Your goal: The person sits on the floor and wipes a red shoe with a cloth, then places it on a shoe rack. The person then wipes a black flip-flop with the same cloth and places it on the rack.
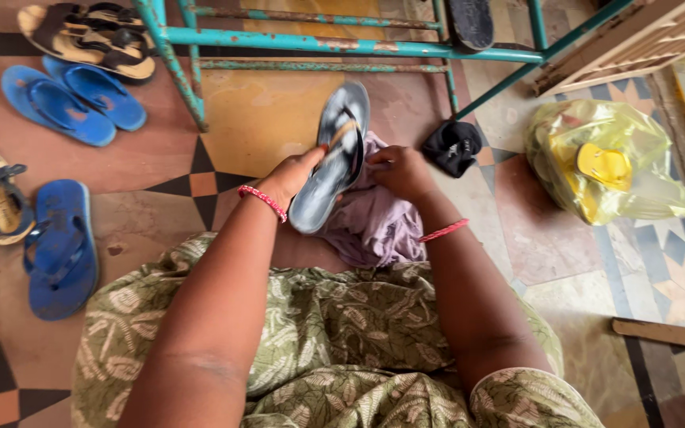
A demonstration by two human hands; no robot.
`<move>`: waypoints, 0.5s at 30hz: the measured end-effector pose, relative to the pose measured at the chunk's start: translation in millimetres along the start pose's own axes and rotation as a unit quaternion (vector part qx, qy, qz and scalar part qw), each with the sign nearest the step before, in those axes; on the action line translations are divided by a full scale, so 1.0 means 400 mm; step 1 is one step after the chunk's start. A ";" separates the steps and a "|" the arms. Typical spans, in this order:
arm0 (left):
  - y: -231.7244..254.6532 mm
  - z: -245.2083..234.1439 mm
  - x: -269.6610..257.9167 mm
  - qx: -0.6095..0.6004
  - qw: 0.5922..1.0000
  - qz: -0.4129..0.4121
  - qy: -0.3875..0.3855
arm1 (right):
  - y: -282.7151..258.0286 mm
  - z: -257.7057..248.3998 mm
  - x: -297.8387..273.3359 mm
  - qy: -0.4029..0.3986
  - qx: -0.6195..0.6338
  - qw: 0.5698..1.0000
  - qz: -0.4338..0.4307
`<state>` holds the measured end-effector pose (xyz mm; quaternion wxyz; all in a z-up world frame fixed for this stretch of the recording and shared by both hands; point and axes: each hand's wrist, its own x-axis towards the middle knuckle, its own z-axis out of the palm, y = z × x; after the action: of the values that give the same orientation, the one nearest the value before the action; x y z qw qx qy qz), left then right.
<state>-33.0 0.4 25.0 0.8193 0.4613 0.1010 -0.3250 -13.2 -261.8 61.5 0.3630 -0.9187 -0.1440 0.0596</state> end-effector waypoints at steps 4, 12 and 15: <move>0.020 0.007 0.001 -0.080 0.994 0.021 0.076 | -0.032 -0.027 0.018 0.143 0.010 0.990 -0.008; 0.001 -0.034 0.049 0.048 0.959 0.098 0.263 | -0.238 0.188 -0.108 -0.007 -0.064 0.974 -0.218; 0.006 -0.026 0.039 0.054 0.966 0.086 0.238 | -0.262 0.166 -0.099 0.001 -0.113 0.974 -0.195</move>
<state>-18.0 2.8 13.7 0.7704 0.5759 0.2355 -0.1394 -88.1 -158.0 84.8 0.2612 -0.9081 -0.3258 -0.0298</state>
